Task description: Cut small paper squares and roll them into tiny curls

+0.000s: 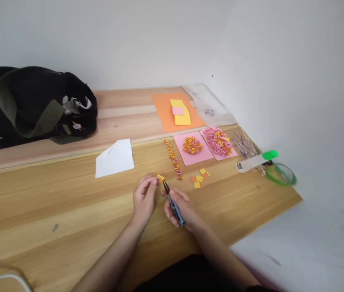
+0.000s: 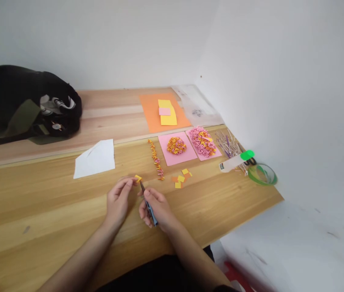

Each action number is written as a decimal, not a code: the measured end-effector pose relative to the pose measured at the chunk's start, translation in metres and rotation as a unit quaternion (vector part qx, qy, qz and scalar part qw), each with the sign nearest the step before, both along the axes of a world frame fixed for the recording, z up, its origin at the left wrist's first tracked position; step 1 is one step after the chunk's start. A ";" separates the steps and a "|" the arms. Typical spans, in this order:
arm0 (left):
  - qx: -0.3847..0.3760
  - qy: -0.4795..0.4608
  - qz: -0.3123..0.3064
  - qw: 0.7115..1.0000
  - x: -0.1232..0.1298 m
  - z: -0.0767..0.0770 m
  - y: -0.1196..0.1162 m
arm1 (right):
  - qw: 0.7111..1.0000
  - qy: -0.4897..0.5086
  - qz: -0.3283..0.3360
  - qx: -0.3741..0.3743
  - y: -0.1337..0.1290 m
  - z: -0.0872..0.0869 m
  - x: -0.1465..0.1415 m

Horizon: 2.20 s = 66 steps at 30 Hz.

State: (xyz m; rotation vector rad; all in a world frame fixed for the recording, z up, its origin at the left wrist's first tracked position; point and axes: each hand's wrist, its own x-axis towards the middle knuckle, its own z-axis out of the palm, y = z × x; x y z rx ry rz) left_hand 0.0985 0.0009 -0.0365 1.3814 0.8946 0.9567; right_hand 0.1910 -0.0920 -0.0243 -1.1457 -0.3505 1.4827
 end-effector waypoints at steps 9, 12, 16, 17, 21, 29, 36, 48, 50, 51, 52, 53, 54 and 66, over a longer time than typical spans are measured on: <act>-0.056 -0.006 0.042 0.998 0.002 0.001 -0.001 | 1.000 0.002 0.024 -0.005 -0.001 -0.003 0.003; -0.061 -0.011 0.051 0.997 0.000 0.001 0.000 | 1.000 0.000 0.030 -0.007 -0.001 -0.004 0.003; -0.060 -0.010 0.049 0.997 0.000 0.002 0.001 | 1.000 0.001 0.028 -0.008 -0.001 -0.004 0.002; -0.060 -0.010 0.045 0.997 0.001 0.002 0.001 | 1.000 0.001 0.026 -0.008 -0.001 -0.003 0.002; -0.062 -0.017 0.045 0.997 0.002 0.003 -0.001 | 1.000 0.001 0.029 -0.005 -0.002 -0.003 0.002; -0.077 -0.023 0.042 0.996 0.003 0.004 -0.001 | 1.000 -0.003 0.027 -0.005 0.000 -0.002 0.002; -0.069 -0.002 0.033 0.997 0.001 0.005 -0.001 | 0.999 -0.004 0.031 -0.007 -0.001 -0.001 0.002; -0.078 -0.001 0.019 0.997 0.000 0.005 -0.002 | 0.999 -0.020 0.030 -0.020 -0.001 -0.001 0.001; -0.069 -0.003 0.010 0.998 -0.001 0.007 -0.001 | 0.999 -0.021 0.029 -0.020 -0.001 0.000 0.001; -0.062 -0.005 0.006 0.998 -0.001 0.007 -0.001 | 0.999 -0.022 0.029 -0.020 -0.001 0.000 0.001; -0.055 -0.006 0.003 0.998 -0.001 0.008 -0.001 | 0.999 -0.022 0.029 -0.020 -0.001 0.000 0.001; -0.049 -0.008 0.000 0.999 -0.001 0.008 -0.001 | 0.999 -0.022 0.030 -0.019 -0.001 0.000 0.001; -0.043 -0.010 -0.001 0.999 -0.001 0.008 -0.001 | 0.999 -0.023 0.031 -0.018 -0.001 0.000 0.001; -0.067 -0.031 -0.014 0.997 -0.001 0.006 -0.001 | 0.999 -0.037 0.032 -0.015 0.000 -0.003 0.001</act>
